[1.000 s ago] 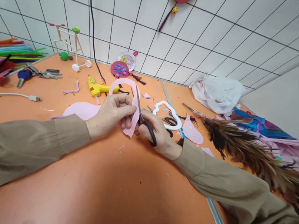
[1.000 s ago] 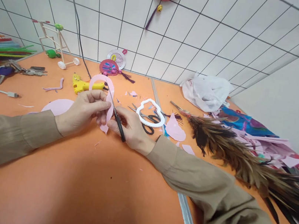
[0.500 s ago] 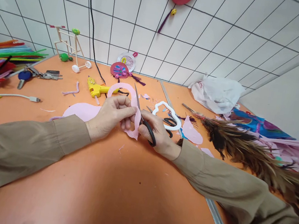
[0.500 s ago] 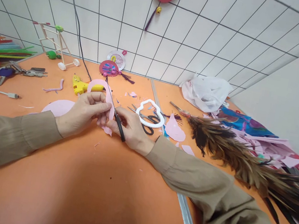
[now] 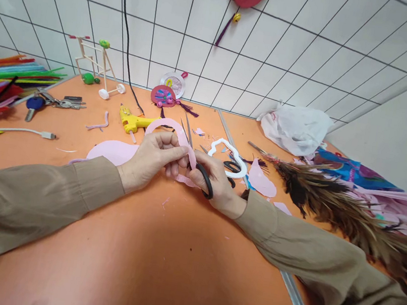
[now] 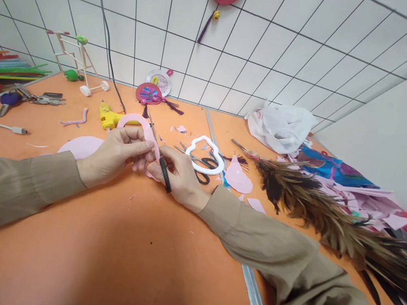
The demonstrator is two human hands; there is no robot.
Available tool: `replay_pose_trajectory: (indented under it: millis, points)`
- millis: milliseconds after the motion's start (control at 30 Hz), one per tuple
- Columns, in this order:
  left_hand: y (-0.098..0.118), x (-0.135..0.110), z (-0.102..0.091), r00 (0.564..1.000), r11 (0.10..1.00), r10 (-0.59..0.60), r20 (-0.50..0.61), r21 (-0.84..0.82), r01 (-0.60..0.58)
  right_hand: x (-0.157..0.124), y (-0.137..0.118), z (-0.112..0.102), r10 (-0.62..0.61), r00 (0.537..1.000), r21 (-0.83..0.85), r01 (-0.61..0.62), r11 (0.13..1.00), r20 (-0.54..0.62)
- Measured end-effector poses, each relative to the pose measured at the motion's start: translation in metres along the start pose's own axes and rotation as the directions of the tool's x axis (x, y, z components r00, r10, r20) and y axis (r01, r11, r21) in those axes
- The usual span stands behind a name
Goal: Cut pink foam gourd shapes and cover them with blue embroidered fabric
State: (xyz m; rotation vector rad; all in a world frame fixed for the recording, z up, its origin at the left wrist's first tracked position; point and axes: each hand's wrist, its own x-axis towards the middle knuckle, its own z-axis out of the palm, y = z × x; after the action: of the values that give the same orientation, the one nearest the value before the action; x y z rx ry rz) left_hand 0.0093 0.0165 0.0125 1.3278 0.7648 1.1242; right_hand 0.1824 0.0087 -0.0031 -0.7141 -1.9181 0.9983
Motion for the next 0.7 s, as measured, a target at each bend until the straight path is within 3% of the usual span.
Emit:
replay_pose_trajectory:
  millis: [167,300,433,700]
  points:
    - [-0.0015,-0.0005,0.0005,1.0,0.999,0.002,-0.032,-0.033,-0.003,0.0006,0.0013,-0.0017,-0.022,0.977,-0.062,0.01,0.998,-0.21]
    - [-0.0031,-0.0006,0.0,1.0,0.999,-0.022,-0.013,-0.041,0.022,0.0018,0.001,0.0017,0.056,0.993,0.011,-0.055,0.998,-0.1]
    - [-0.0022,-0.0001,0.0002,0.998,0.998,-0.056,-0.02,-0.04,0.055,0.0028,-0.0005,0.0023,0.064,0.996,0.05,-0.061,0.997,-0.061]
    - [0.0043,0.0014,0.0008,0.996,0.996,-0.089,-0.015,-0.03,0.089,0.0022,-0.002,0.0001,0.074,0.996,0.007,-0.074,0.997,0.044]
